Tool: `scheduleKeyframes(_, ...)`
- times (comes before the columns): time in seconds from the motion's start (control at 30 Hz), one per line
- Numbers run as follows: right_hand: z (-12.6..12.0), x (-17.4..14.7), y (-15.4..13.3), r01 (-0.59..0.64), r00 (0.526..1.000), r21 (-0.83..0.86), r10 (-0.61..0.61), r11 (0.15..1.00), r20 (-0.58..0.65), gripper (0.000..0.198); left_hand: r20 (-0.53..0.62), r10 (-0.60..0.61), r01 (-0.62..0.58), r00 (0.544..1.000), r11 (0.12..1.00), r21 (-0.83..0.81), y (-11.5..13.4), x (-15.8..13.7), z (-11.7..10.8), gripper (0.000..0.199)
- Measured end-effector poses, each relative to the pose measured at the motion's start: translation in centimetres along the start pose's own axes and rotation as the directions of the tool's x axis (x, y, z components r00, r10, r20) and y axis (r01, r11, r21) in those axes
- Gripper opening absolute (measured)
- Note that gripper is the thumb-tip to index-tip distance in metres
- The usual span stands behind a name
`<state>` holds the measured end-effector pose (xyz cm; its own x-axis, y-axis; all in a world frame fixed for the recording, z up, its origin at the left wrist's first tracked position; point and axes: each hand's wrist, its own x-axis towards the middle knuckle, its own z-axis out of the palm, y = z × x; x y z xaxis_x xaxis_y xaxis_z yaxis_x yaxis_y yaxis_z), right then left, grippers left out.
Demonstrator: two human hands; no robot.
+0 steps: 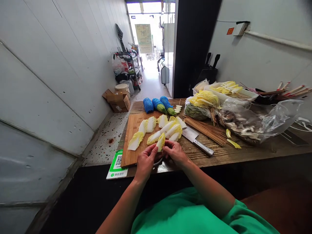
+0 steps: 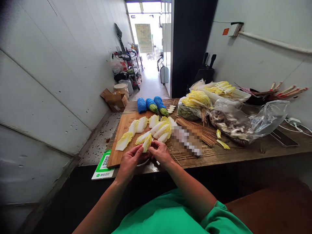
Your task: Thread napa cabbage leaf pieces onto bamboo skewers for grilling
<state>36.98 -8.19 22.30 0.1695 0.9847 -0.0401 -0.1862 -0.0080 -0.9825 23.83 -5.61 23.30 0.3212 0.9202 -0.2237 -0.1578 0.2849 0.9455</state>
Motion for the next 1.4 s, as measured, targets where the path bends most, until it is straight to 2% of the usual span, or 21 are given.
scheduleKeyframes(0.2, -0.2, 0.4, 0.6, 0.003, 1.000, -0.095, -0.006, 0.995, -0.027, 0.028, -0.005, 0.018, -0.018, 1.000, 0.998, 0.058, -0.6, 0.4, -0.5, 0.035)
scheduleKeyframes(0.33, -0.2, 0.9, 1.2, 0.095, 0.992, -0.286, -0.115, 0.953, -0.055, 0.030, 0.019, 0.053, -0.055, 0.998, 0.990, 0.129, -1.0, 0.5, -0.6, 0.033)
scheduleKeyframes(0.4, -0.3, 0.9, 1.3, 0.175, 0.972, -0.446, -0.227, 0.878, -0.064, 0.029, 0.001, 0.053, -0.053, 0.999, 0.989, 0.139, -0.8, 0.6, -0.7, 0.031)
scheduleKeyframes(0.5, -0.9, 1.0, 1.1, 0.256, 0.899, -0.714, -0.432, 0.651, -0.072, 0.029, -0.046, 0.021, -0.013, 0.999, 0.988, 0.156, 0.0, 0.8, -1.2, 0.026)
scheduleKeyframes(0.57, -1.5, 1.3, 1.0, 0.263, 0.862, -0.808, -0.504, 0.528, -0.048, 0.028, -0.069, -0.011, 0.021, 0.998, 0.988, 0.152, 0.8, 1.1, -1.7, 0.022)
scheduleKeyframes(0.63, -2.1, 1.7, 0.9, 0.245, 0.860, -0.843, -0.508, 0.478, -0.038, 0.026, -0.091, -0.038, 0.051, 0.995, 0.989, 0.138, 1.4, 1.3, -2.4, 0.020)
scheduleKeyframes(0.77, -2.8, 2.5, 1.0, 0.175, 0.870, -0.885, -0.488, 0.432, -0.066, 0.026, -0.161, -0.065, 0.085, 0.985, 0.989, 0.122, 2.4, 1.3, -3.6, 0.021)
scheduleKeyframes(0.83, -2.6, 2.4, 1.0, 0.186, 0.879, -0.886, -0.474, 0.425, -0.043, 0.027, -0.132, -0.107, 0.112, 0.986, 0.993, 0.036, 2.6, 1.2, -3.8, 0.020)
scheduleKeyframes(0.9, -2.2, 2.0, 0.8, 0.209, 0.878, -0.880, -0.478, 0.427, -0.024, 0.030, -0.044, -0.137, 0.133, 0.990, 0.988, -0.084, 2.5, 0.9, -3.7, 0.020)
scheduleKeyframes(0.97, -1.7, 1.5, 0.4, 0.238, 0.857, -0.858, -0.515, 0.455, -0.036, 0.032, 0.006, -0.115, 0.114, 0.993, 0.981, -0.157, 2.2, 0.8, -3.2, 0.020)
scheduleKeyframes(1.03, -1.2, 1.1, -0.1, 0.304, 0.862, -0.785, -0.507, 0.539, -0.015, 0.032, -0.016, -0.063, 0.060, 0.998, 0.985, -0.164, 1.7, 0.7, -2.6, 0.020)
scheduleKeyframes(1.1, -0.7, 0.7, -0.5, 0.365, 0.901, -0.653, -0.429, 0.664, 0.068, 0.040, -0.019, -0.013, 0.011, 1.000, 0.993, -0.119, 1.1, 0.7, -1.9, 0.021)
scheduleKeyframes(1.17, -0.4, 0.6, -0.5, 0.364, 0.928, -0.519, -0.349, 0.774, 0.131, 0.050, 0.013, 0.036, -0.036, 0.999, 0.999, -0.032, 0.7, 0.7, -1.4, 0.022)
scheduleKeyframes(1.27, -0.1, 0.4, 0.0, 0.305, 0.952, -0.389, -0.283, 0.869, 0.116, 0.050, 0.004, 0.153, -0.150, 0.988, 0.968, 0.201, 0.5, 0.5, -0.9, 0.021)
scheduleKeyframes(1.33, -0.1, 0.4, 0.4, 0.266, 0.964, -0.335, -0.246, 0.904, 0.102, 0.049, -0.033, 0.295, -0.260, 0.955, 0.885, 0.385, 0.6, 0.3, -0.7, 0.017)
scheduleKeyframes(1.4, -0.3, 0.4, 0.7, 0.236, 0.971, -0.287, -0.215, 0.929, 0.102, 0.047, -0.039, 0.438, -0.356, 0.898, 0.776, 0.521, 0.7, 0.1, -0.5, 0.014)
